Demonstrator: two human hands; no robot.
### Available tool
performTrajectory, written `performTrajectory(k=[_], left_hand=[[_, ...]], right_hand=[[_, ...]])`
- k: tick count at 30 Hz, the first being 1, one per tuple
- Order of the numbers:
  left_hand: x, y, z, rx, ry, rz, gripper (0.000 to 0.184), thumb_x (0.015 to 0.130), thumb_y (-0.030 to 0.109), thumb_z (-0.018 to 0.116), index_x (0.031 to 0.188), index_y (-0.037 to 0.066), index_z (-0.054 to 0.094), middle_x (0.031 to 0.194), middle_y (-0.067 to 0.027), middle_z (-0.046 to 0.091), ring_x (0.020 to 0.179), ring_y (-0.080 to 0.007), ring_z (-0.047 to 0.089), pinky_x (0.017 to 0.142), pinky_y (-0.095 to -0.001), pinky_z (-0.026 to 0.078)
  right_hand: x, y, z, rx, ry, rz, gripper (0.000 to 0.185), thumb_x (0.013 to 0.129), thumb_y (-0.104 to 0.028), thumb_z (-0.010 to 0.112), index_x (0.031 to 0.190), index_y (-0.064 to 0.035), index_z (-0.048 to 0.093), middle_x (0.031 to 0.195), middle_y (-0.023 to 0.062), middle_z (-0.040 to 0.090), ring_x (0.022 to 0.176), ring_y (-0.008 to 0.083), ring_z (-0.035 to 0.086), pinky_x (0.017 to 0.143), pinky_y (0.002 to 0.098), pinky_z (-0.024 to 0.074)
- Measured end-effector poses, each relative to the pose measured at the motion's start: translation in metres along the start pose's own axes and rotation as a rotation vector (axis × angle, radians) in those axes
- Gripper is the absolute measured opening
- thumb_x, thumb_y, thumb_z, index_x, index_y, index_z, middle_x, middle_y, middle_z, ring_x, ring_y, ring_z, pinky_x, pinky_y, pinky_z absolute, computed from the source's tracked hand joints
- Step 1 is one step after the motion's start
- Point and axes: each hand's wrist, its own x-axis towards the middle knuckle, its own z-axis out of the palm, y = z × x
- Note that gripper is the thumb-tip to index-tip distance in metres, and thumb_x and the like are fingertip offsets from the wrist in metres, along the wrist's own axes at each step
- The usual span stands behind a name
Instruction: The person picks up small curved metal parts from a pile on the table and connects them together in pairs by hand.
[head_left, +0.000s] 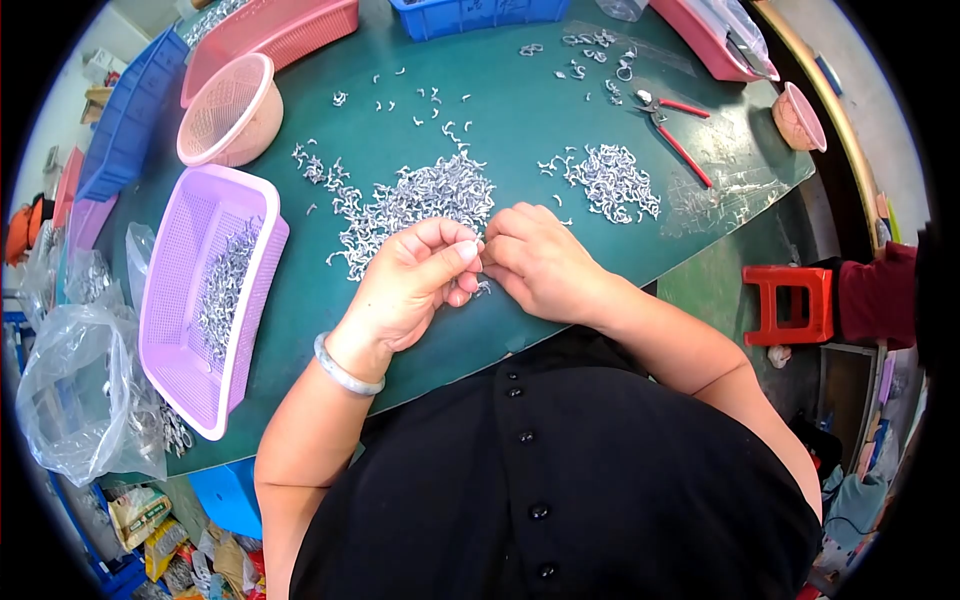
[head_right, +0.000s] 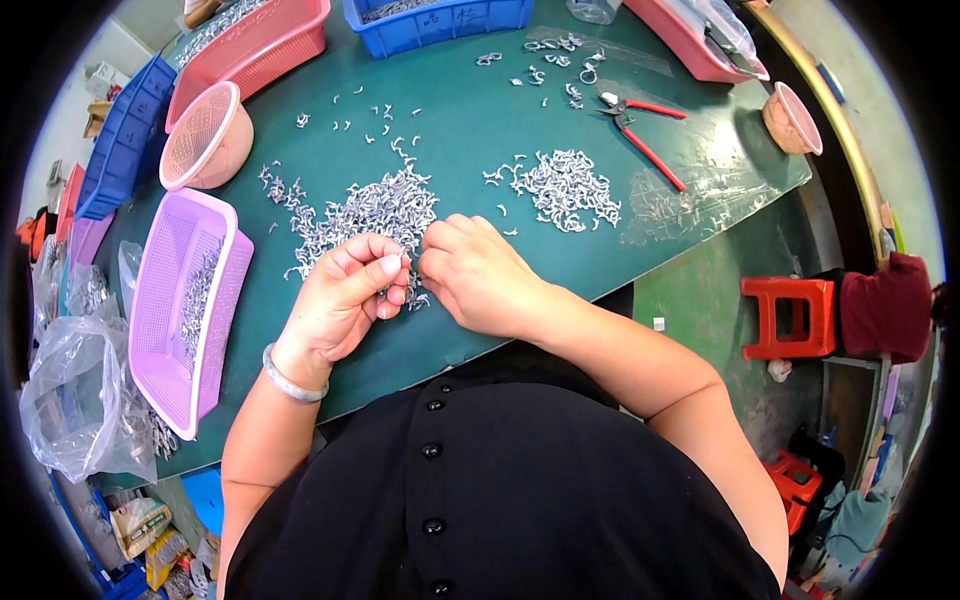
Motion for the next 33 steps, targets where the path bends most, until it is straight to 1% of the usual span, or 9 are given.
performTrajectory(k=[4, 7, 10, 13, 16, 19, 22, 27, 33], left_hand=[[0.001, -0.001, -0.003, -0.049, -0.066, 0.041, 0.007, 0.085, 0.011, 0.052, 0.090, 0.005, 0.051, 0.079, -0.0032, 0.054, 0.065, -0.0093, 0.051, 0.054, -0.0190, 0.042], [0.001, -0.002, -0.004, -0.089, -0.091, 0.050, 0.007, 0.087, 0.011, 0.051, 0.091, 0.006, 0.050, 0.081, -0.0034, 0.054, 0.066, -0.0095, 0.051, 0.055, -0.0193, 0.042], [0.002, -0.002, -0.006, -0.105, -0.100, 0.049, 0.007, 0.087, 0.012, 0.050, 0.091, 0.006, 0.050, 0.081, -0.0035, 0.053, 0.066, -0.0096, 0.051, 0.055, -0.0193, 0.042], [0.002, -0.001, -0.006, -0.113, -0.102, 0.043, 0.007, 0.087, 0.012, 0.050, 0.091, 0.006, 0.050, 0.081, -0.0035, 0.053, 0.065, -0.0097, 0.050, 0.055, -0.0194, 0.042], [0.002, -0.001, -0.006, -0.121, -0.106, 0.037, 0.007, 0.087, 0.012, 0.050, 0.091, 0.006, 0.050, 0.081, -0.0035, 0.053, 0.065, -0.0100, 0.050, 0.055, -0.0195, 0.043], [0.002, -0.001, -0.006, -0.128, -0.114, 0.039, 0.007, 0.087, 0.012, 0.049, 0.091, 0.006, 0.050, 0.080, -0.0036, 0.053, 0.065, -0.0105, 0.050, 0.055, -0.0197, 0.042], [0.002, -0.001, -0.005, -0.139, -0.117, 0.039, 0.007, 0.087, 0.012, 0.049, 0.091, 0.006, 0.050, 0.080, -0.0039, 0.053, 0.064, -0.0109, 0.050, 0.054, -0.0198, 0.042], [0.001, 0.000, -0.003, -0.148, -0.110, 0.035, 0.007, 0.087, 0.011, 0.049, 0.091, 0.006, 0.050, 0.080, -0.0049, 0.054, 0.065, -0.0118, 0.050, 0.054, -0.0201, 0.042], [0.000, 0.004, 0.000, -0.154, -0.059, 0.007, 0.003, 0.081, 0.006, 0.050, 0.084, 0.004, 0.049, 0.082, -0.0095, 0.055, 0.068, -0.0157, 0.054, 0.054, -0.0218, 0.043]], right_hand=[[0.000, 0.001, -0.001, 0.005, -0.015, 0.005, 0.006, 0.069, -0.004, 0.057, 0.070, -0.0046, 0.052, 0.081, 0.0071, 0.048, 0.077, 0.0243, 0.046, 0.069, 0.0341, 0.0360], [0.000, 0.001, -0.001, 0.077, 0.059, -0.002, 0.006, 0.069, -0.002, 0.056, 0.071, -0.0041, 0.050, 0.079, 0.0079, 0.048, 0.076, 0.0266, 0.047, 0.067, 0.0361, 0.0377], [-0.003, 0.004, 0.000, 0.253, 0.090, 0.116, 0.007, 0.069, 0.000, 0.055, 0.071, -0.0033, 0.050, 0.074, 0.0088, 0.051, 0.070, 0.0258, 0.051, 0.061, 0.0345, 0.0412], [-0.002, -0.001, -0.007, 0.426, 0.118, 0.250, 0.008, 0.070, 0.001, 0.056, 0.072, -0.0026, 0.049, 0.069, 0.0074, 0.052, 0.062, 0.0194, 0.054, 0.055, 0.0290, 0.0434], [0.000, -0.001, -0.009, 0.571, 0.183, 0.257, 0.009, 0.071, 0.000, 0.057, 0.072, -0.0024, 0.049, 0.069, 0.0050, 0.054, 0.062, 0.0125, 0.054, 0.055, 0.0240, 0.0440], [0.000, -0.001, -0.009, 0.643, 0.201, 0.247, 0.010, 0.072, 0.001, 0.058, 0.076, -0.0022, 0.049, 0.070, 0.0029, 0.053, 0.064, 0.0101, 0.053, 0.058, 0.0229, 0.0444], [0.001, -0.008, -0.018, 0.702, 0.110, 0.322, 0.011, 0.077, 0.003, 0.055, 0.086, -0.0007, 0.049, 0.084, 0.0038, 0.052, 0.078, 0.0097, 0.050, 0.071, 0.0232, 0.0419], [0.002, -0.007, -0.016, 0.829, 0.158, 0.304, 0.017, 0.077, 0.004, 0.055, 0.093, -0.0008, 0.048, 0.086, 0.0033, 0.052, 0.080, 0.0091, 0.050, 0.072, 0.0228, 0.0419], [0.002, -0.008, -0.015, 0.915, 0.179, 0.325, 0.020, 0.078, 0.003, 0.055, 0.096, -0.0004, 0.048, 0.088, 0.0040, 0.053, 0.081, 0.0092, 0.051, 0.074, 0.0225, 0.0423]])
